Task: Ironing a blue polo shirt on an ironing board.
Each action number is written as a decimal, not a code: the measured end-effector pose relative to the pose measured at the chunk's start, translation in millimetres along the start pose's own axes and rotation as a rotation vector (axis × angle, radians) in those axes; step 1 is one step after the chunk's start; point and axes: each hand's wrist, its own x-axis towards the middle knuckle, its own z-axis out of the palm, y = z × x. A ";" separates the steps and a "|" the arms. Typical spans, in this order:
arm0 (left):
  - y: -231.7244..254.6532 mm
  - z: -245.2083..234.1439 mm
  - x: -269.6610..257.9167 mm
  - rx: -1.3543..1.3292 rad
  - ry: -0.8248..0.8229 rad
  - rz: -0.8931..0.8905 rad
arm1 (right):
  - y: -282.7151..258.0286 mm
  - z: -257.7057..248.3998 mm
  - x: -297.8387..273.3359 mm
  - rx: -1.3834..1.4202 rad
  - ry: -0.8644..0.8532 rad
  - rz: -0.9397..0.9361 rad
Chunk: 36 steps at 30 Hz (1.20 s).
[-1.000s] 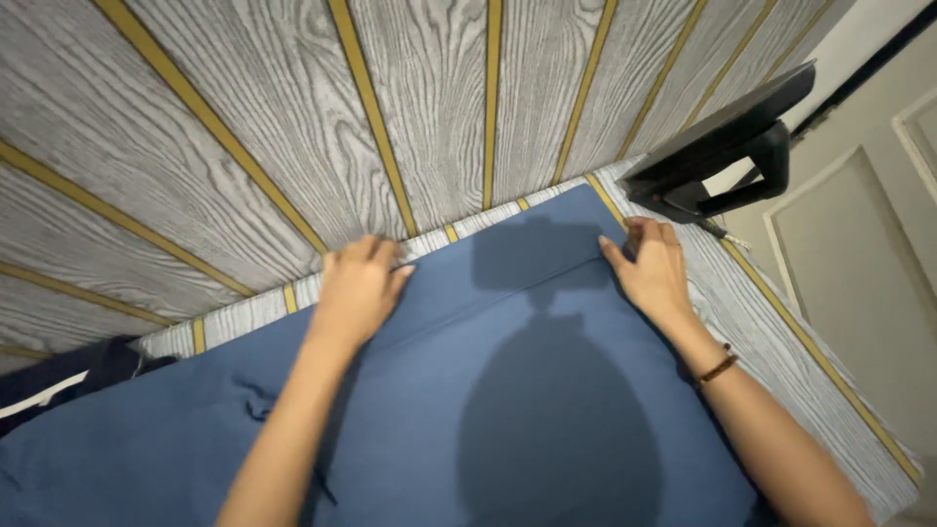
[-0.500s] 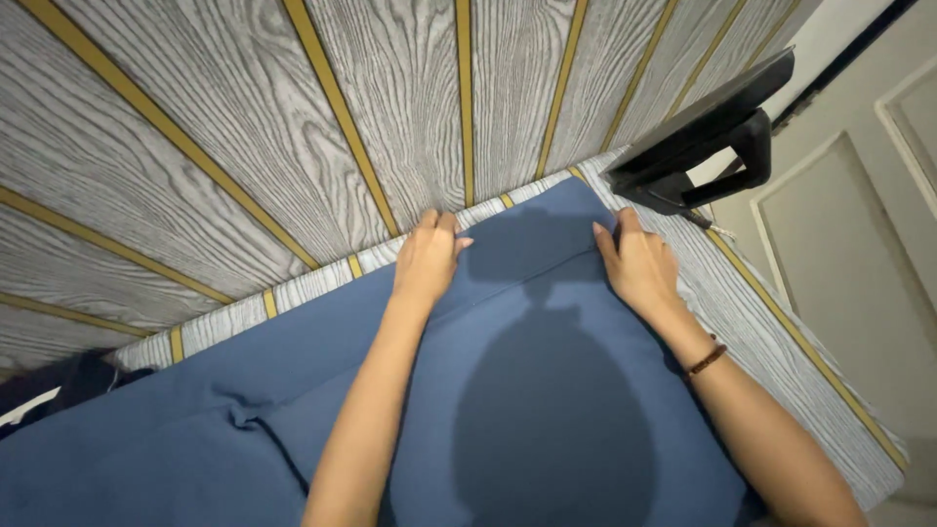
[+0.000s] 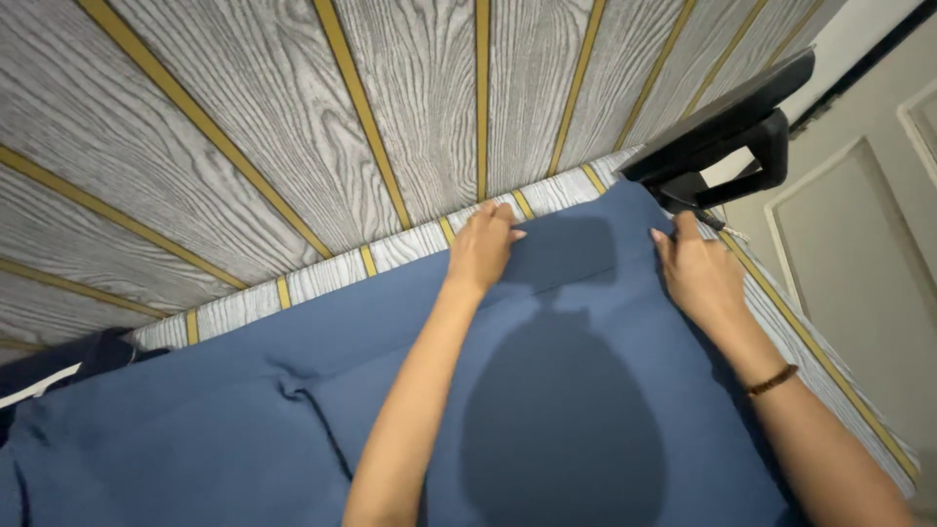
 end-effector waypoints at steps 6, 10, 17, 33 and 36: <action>5.9 16.0 1.5 -0.008 0.058 0.080 | 24.0 10.8 -3.3 -0.124 -0.012 -0.026; 0.0 -3.7 0.8 0.047 -0.017 0.096 | -2.9 -8.7 -9.8 -0.268 -0.019 0.001; -37.0 -97.1 -23.4 0.162 -0.188 -0.053 | -77.8 -8.0 -7.1 -0.395 0.334 -0.376; -177.3 -386.4 -201.8 0.570 -0.058 -0.603 | -328.5 62.3 -27.9 0.454 0.056 -1.000; -184.1 -417.9 -236.7 0.503 0.008 -0.776 | -359.4 63.4 -38.0 0.552 -0.037 -1.003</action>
